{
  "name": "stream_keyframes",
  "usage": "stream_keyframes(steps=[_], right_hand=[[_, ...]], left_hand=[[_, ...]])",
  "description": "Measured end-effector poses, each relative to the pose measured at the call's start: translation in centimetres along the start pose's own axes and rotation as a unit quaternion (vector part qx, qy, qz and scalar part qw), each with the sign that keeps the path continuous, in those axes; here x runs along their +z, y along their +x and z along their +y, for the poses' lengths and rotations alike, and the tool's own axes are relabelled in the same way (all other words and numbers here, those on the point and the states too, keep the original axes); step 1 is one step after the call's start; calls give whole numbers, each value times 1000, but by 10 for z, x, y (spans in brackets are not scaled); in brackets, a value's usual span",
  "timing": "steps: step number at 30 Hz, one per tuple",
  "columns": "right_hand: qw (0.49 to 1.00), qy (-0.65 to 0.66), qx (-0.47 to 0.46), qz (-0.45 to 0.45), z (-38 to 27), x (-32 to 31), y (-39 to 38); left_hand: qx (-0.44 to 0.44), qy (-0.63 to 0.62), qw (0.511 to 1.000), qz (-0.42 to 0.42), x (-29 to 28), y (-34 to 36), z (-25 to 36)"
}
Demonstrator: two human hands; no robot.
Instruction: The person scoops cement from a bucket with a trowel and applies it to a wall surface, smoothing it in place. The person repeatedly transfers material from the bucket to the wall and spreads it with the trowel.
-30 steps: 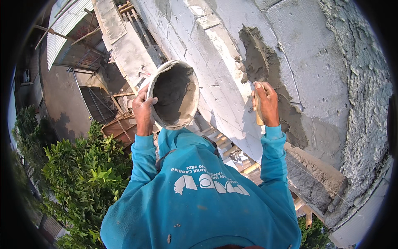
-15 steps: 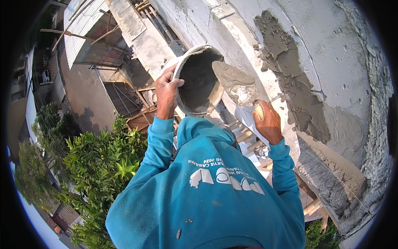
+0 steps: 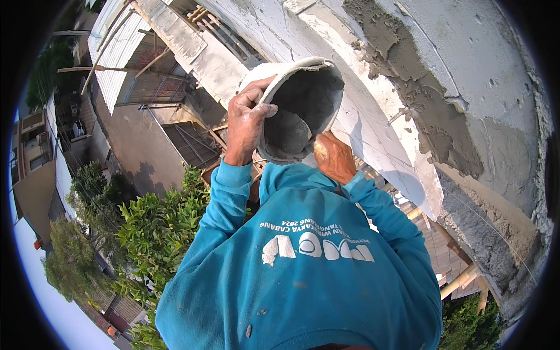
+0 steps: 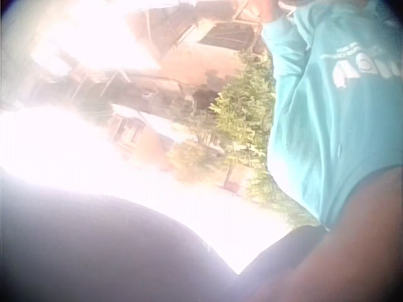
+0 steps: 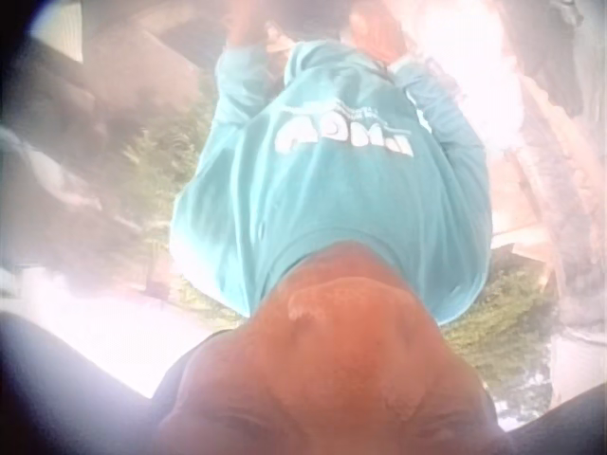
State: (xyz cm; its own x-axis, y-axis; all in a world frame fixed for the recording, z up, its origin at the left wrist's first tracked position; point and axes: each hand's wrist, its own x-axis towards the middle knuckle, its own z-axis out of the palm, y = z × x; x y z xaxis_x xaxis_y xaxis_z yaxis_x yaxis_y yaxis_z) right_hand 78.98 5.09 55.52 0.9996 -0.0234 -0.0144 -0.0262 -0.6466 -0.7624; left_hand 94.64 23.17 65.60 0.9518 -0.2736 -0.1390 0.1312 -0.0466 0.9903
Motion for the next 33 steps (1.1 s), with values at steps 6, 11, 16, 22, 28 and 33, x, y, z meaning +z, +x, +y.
stream_keyframes(steps=[6, 11, 16, 22, 28, 33], right_hand=[[992, 108, 68, -16, 8, 13, -13], [986, 116, 121, 22, 19, -4, -30], [987, 79, 133, 43, 37, -47, -17], [875, 357, 319, 67, 61, -102, 67], [898, 348, 265, 40, 29, -145, 108], [914, 343, 198, 89, 24, -154, 75]], left_hand=[[8, -19, 999, 48, -16, -1, -16], [-23, -151, 982, 112, -18, 7, -35], [-22, -185, 975, 122, -24, 9, -59], [-31, -172, 972, 159, -30, 0, -66], [-49, -146, 972, 178, -47, -3, -77], [-65, -146, 968, 195, -61, -10, -90]])
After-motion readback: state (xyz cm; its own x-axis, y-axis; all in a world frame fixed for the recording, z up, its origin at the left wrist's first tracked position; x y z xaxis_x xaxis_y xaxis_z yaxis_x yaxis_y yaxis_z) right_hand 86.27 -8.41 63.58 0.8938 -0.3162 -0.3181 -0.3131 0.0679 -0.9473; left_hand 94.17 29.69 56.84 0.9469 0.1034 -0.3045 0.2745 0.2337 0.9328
